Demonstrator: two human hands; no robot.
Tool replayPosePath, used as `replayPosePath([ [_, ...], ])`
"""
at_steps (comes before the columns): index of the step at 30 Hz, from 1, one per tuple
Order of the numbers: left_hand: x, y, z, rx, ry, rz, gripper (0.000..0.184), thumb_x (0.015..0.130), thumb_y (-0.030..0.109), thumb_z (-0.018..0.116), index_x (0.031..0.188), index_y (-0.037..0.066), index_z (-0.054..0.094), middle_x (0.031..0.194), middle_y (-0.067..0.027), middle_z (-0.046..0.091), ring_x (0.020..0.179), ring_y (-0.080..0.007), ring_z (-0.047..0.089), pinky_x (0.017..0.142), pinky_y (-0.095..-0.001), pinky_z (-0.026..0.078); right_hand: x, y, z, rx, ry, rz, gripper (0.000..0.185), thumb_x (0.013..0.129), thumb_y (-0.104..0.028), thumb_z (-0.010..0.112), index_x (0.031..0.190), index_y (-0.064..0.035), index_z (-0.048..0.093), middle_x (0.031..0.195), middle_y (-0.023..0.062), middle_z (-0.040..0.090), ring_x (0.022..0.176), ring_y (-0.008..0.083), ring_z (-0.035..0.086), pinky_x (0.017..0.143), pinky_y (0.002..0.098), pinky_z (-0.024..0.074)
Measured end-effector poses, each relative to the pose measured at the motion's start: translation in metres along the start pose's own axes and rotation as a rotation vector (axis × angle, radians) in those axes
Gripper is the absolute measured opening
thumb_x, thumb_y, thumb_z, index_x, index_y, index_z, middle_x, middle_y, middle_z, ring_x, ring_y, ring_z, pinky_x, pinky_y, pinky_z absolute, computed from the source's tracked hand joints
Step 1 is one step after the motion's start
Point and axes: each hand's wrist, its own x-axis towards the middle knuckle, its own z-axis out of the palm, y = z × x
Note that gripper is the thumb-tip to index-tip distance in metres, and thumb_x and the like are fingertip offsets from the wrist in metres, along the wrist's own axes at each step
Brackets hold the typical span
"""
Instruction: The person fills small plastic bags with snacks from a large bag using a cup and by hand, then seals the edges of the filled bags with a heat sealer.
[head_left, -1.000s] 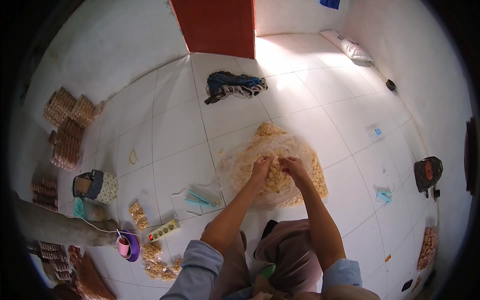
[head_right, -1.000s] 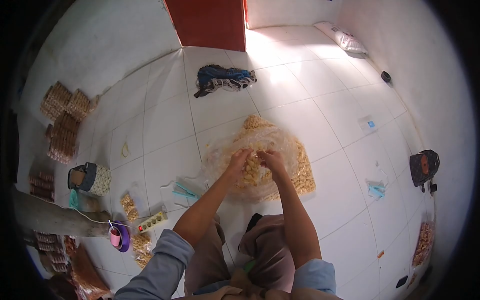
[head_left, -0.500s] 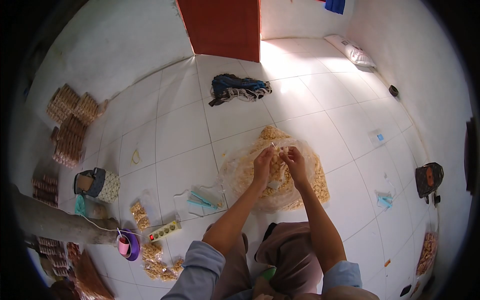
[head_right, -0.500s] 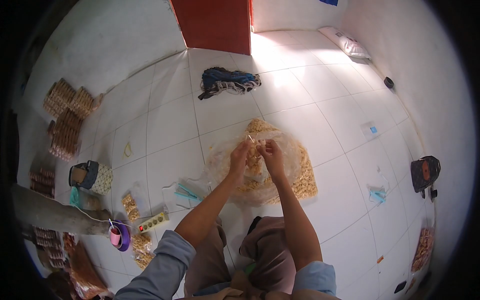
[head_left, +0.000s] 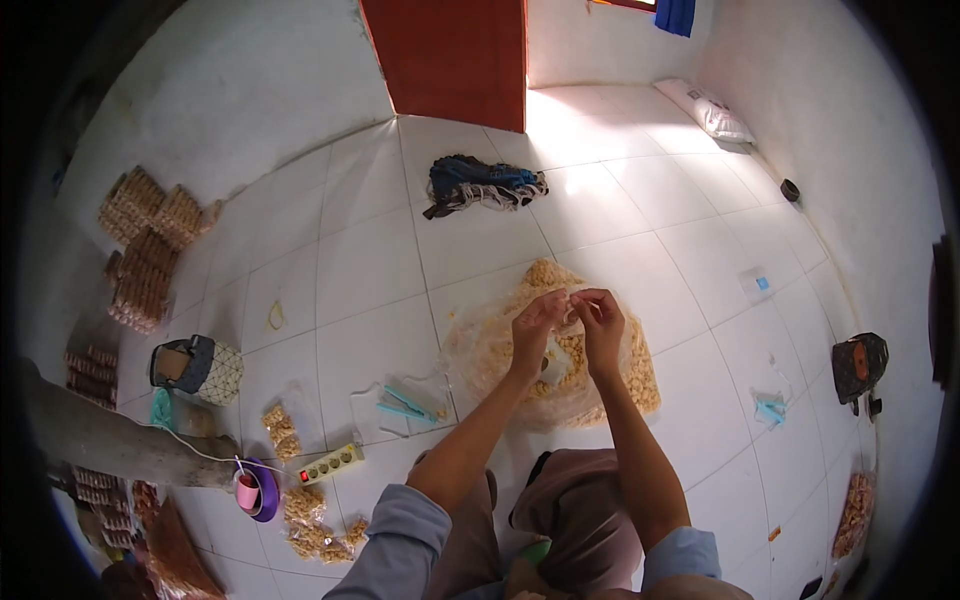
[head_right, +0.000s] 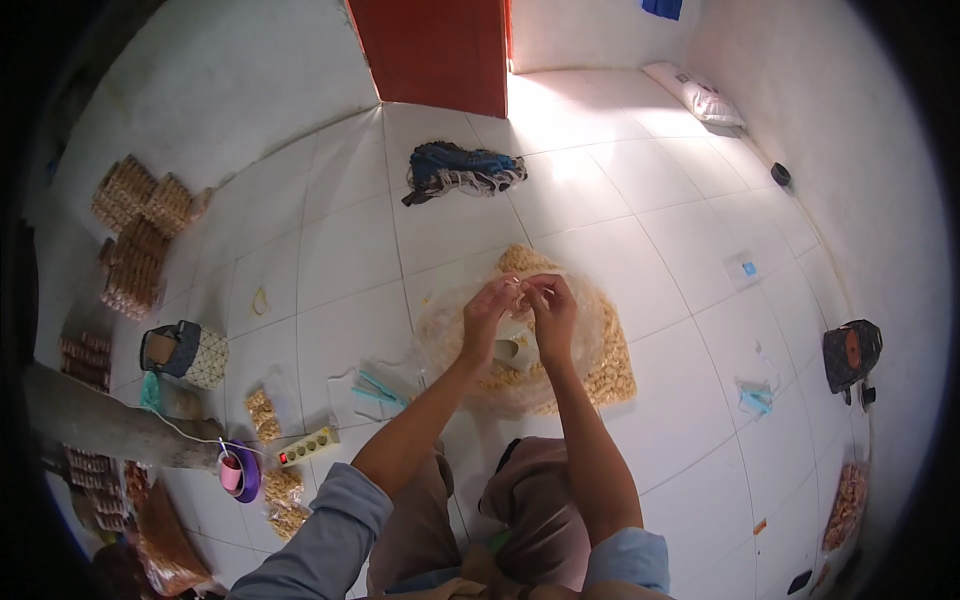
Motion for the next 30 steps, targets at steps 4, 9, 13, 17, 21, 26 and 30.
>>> replayPosePath([
  [4,0.001,-0.001,-0.002,0.019,-0.021,0.045,0.023,0.086,0.016,0.059,0.103,0.000,0.060,0.093,-0.0012,0.060,0.087,-0.0078,0.053,0.078,-0.0223,0.041,-0.001,0.003,0.002,-0.088,0.019,-0.062,0.005,0.081,0.000,0.058,0.085,-0.0003,0.056,0.078,0.0039,0.059,0.072,0.0091,0.054,0.065,0.0224,0.0435],
  [9,0.002,0.008,0.004,0.111,0.099,0.129,0.017,0.084,0.011,0.061,0.095,-0.003,0.061,0.088,-0.0058,0.062,0.081,-0.0083,0.056,0.074,-0.0214,0.045,0.001,-0.004,0.007,-0.156,0.037,-0.063,0.006,0.081,0.000,0.058,0.087,0.0001,0.056,0.077,0.0041,0.059,0.071,0.0084,0.054,0.064,0.0218,0.0432],
  [13,0.008,0.010,-0.005,0.102,0.150,0.209,0.013,0.081,0.004,0.063,0.090,-0.005,0.063,0.083,-0.0073,0.064,0.074,-0.0093,0.059,0.067,-0.0199,0.047,0.001,-0.009,0.012,-0.106,-0.032,0.079,0.008,0.082,-0.004,0.059,0.088,0.0000,0.057,0.074,0.0021,0.058,0.066,0.0070,0.052,0.060,0.0202,0.0421],
  [17,0.004,0.023,-0.016,0.152,0.134,0.232,0.015,0.081,0.005,0.063,0.093,-0.004,0.062,0.082,-0.0079,0.064,0.073,-0.0109,0.060,0.068,-0.0206,0.048,0.001,-0.003,0.015,-0.076,-0.146,0.076,0.008,0.082,-0.007,0.061,0.087,-0.0003,0.058,0.072,0.0005,0.057,0.064,0.0059,0.051,0.057,0.0198,0.0414],
  [21,-0.005,0.044,-0.026,0.142,0.141,0.180,0.016,0.087,0.013,0.058,0.096,0.000,0.059,0.087,-0.0065,0.064,0.082,-0.0097,0.058,0.074,-0.0228,0.045,0.003,-0.007,0.039,0.006,-0.142,0.023,0.007,0.081,-0.004,0.062,0.085,-0.0016,0.058,0.075,0.0003,0.057,0.067,0.0056,0.051,0.061,0.0197,0.0412],
  [26,-0.028,0.085,-0.051,-0.017,0.196,0.227,0.016,0.089,0.018,0.055,0.094,0.003,0.056,0.093,-0.0056,0.062,0.087,-0.0102,0.057,0.075,-0.0229,0.044,-0.013,-0.024,0.088,0.213,-0.194,-0.027,0.008,0.079,-0.002,0.064,0.083,-0.0020,0.057,0.073,-0.0002,0.056,0.068,0.0050,0.050,0.062,0.0187,0.0409],
  [30,-0.060,0.128,-0.075,0.031,0.336,0.318,0.012,0.089,0.017,0.054,0.091,0.005,0.056,0.088,-0.0045,0.061,0.085,-0.0102,0.058,0.070,-0.0215,0.043,-0.037,-0.036,0.130,0.354,-0.332,-0.014,0.008,0.080,-0.002,0.064,0.082,-0.0023,0.056,0.075,0.0001,0.056,0.070,0.0056,0.050,0.065,0.0190,0.0407],
])
